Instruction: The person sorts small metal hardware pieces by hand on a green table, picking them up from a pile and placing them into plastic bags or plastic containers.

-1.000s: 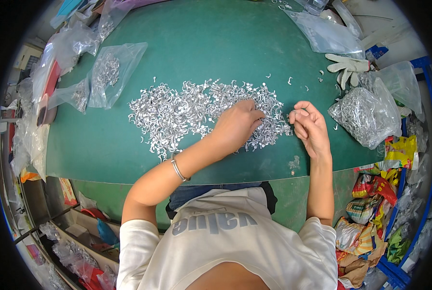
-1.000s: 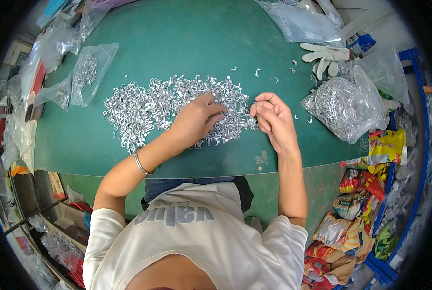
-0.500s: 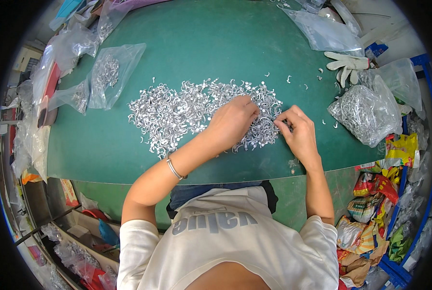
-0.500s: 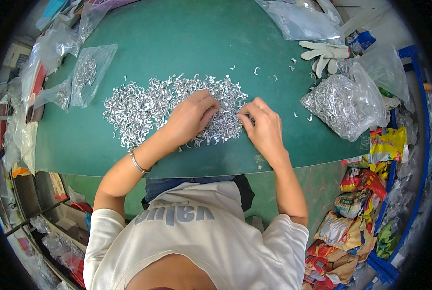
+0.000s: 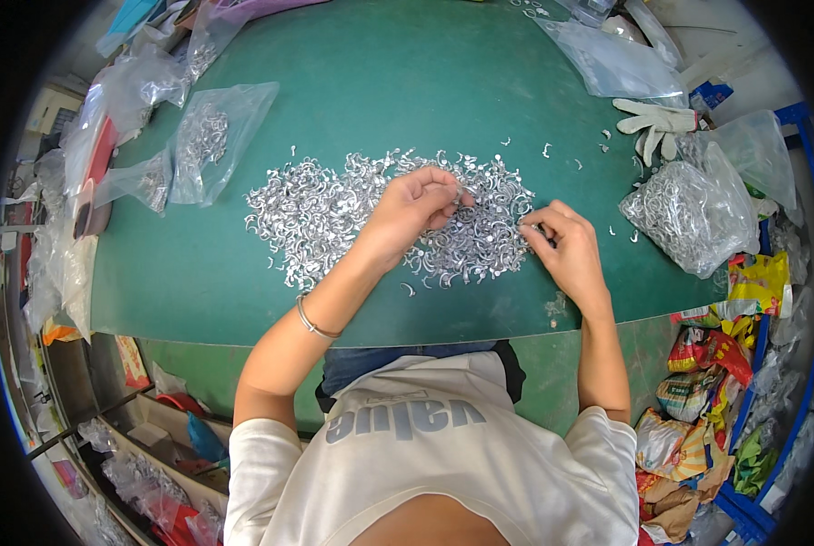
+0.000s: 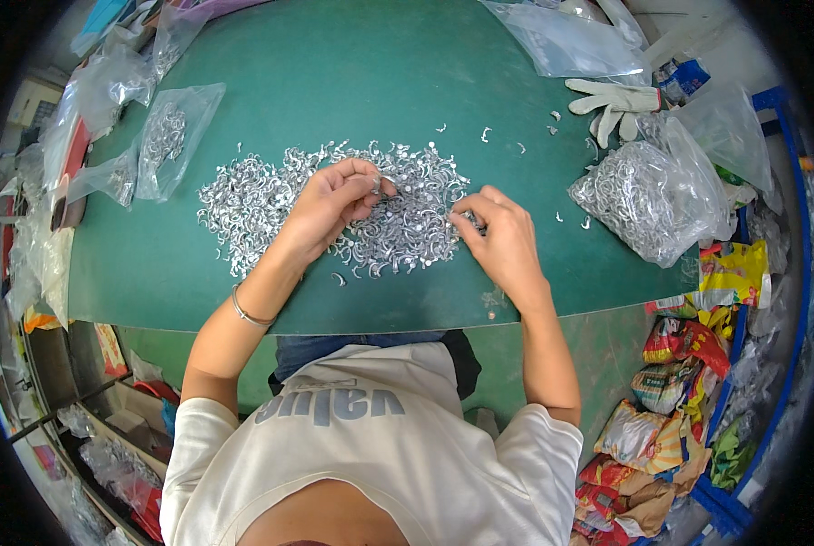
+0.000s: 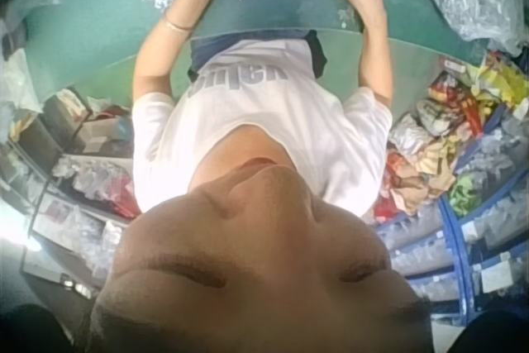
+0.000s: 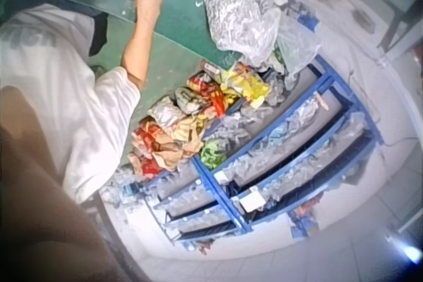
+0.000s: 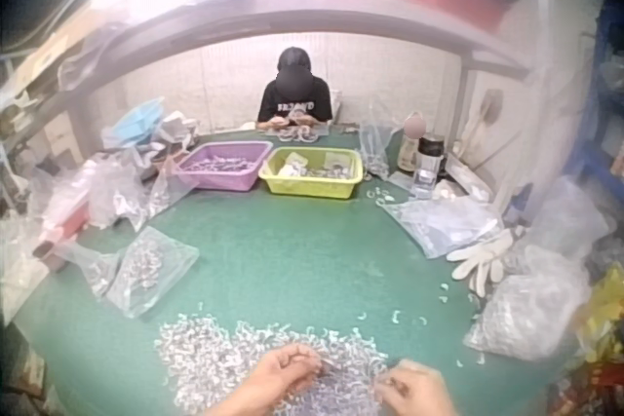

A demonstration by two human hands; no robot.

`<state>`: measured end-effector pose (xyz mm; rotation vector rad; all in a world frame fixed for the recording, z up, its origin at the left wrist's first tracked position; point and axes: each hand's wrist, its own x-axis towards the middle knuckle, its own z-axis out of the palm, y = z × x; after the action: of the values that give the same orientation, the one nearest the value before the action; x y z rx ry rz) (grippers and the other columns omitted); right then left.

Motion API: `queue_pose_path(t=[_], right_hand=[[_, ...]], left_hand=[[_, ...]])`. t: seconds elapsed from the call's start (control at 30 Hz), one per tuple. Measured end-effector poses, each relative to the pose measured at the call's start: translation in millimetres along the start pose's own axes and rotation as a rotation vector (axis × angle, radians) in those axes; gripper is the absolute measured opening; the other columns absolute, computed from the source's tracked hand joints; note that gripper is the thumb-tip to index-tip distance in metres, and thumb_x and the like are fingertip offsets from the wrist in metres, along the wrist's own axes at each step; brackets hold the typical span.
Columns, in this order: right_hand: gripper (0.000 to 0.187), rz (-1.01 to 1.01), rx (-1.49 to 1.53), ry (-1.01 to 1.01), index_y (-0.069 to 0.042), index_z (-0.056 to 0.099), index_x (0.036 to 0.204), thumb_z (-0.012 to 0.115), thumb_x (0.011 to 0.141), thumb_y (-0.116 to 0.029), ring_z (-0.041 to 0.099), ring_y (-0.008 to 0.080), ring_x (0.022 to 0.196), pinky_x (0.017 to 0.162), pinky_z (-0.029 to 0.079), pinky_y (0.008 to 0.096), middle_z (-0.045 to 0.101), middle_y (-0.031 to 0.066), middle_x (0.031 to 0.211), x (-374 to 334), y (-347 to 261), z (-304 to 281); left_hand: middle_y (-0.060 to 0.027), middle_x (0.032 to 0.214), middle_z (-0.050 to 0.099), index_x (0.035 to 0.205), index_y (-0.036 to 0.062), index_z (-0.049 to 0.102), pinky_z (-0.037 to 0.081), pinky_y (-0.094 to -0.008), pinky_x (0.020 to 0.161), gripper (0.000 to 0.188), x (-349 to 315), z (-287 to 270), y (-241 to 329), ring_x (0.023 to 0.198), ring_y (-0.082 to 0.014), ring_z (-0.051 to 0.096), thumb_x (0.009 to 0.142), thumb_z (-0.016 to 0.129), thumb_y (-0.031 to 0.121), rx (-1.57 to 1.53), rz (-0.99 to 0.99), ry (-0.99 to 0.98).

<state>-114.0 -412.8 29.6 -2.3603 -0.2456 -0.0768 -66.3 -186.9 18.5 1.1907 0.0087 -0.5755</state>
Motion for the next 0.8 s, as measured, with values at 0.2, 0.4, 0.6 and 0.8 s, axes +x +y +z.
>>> queue_pose_path(t=[0.2,0.4,0.6,0.8], right_hand=[[0.008,0.291,0.607,-0.069,-0.001,0.06,0.083,0.061,0.085,-0.008,0.039,0.0044,0.057,0.047,0.029,0.0214,0.045,-0.0057,0.065,-3,6,-12],[0.009,0.328,1.464,-0.115,0.001,0.056,0.09,0.051,0.087,-0.006,0.038,0.0054,0.055,0.043,0.026,0.0194,0.051,0.0051,0.081,1,20,-15],[0.016,0.468,0.676,0.08,-0.004,0.062,0.077,0.069,0.078,-0.019,0.039,0.0147,0.047,0.044,0.031,0.025,0.047,-0.0012,0.054,1,22,-13],[0.019,0.186,-0.24,0.092,-0.002,0.062,0.077,0.069,0.077,-0.019,0.053,0.0248,0.056,0.053,0.04,0.0365,0.056,0.0104,0.066,7,3,8]], left_hand=[[-0.0058,0.085,0.061,0.106,-0.0004,0.055,0.046,-0.0194,0.062,0.017,-2,-11,-5,0.071,-0.0089,0.053,0.091,0.05,0.007,-0.178,0.005,-0.111],[-0.0058,0.084,0.06,0.102,-0.0029,0.06,0.048,-0.0203,0.061,0.016,-10,-3,-1,0.07,-0.0095,0.056,0.091,0.053,0.007,-0.034,-0.041,-0.03],[-0.0101,0.091,0.064,0.099,-0.0028,0.061,0.05,-0.0217,0.062,0.014,-15,-1,-1,0.074,-0.0108,0.061,0.09,0.054,0.007,0.118,-0.078,-0.053],[-0.0135,0.098,0.064,0.105,-0.0052,0.058,0.052,-0.0244,0.071,0.019,-16,5,-2,0.083,-0.0154,0.063,0.092,0.049,0.005,0.187,0.028,-0.059]])
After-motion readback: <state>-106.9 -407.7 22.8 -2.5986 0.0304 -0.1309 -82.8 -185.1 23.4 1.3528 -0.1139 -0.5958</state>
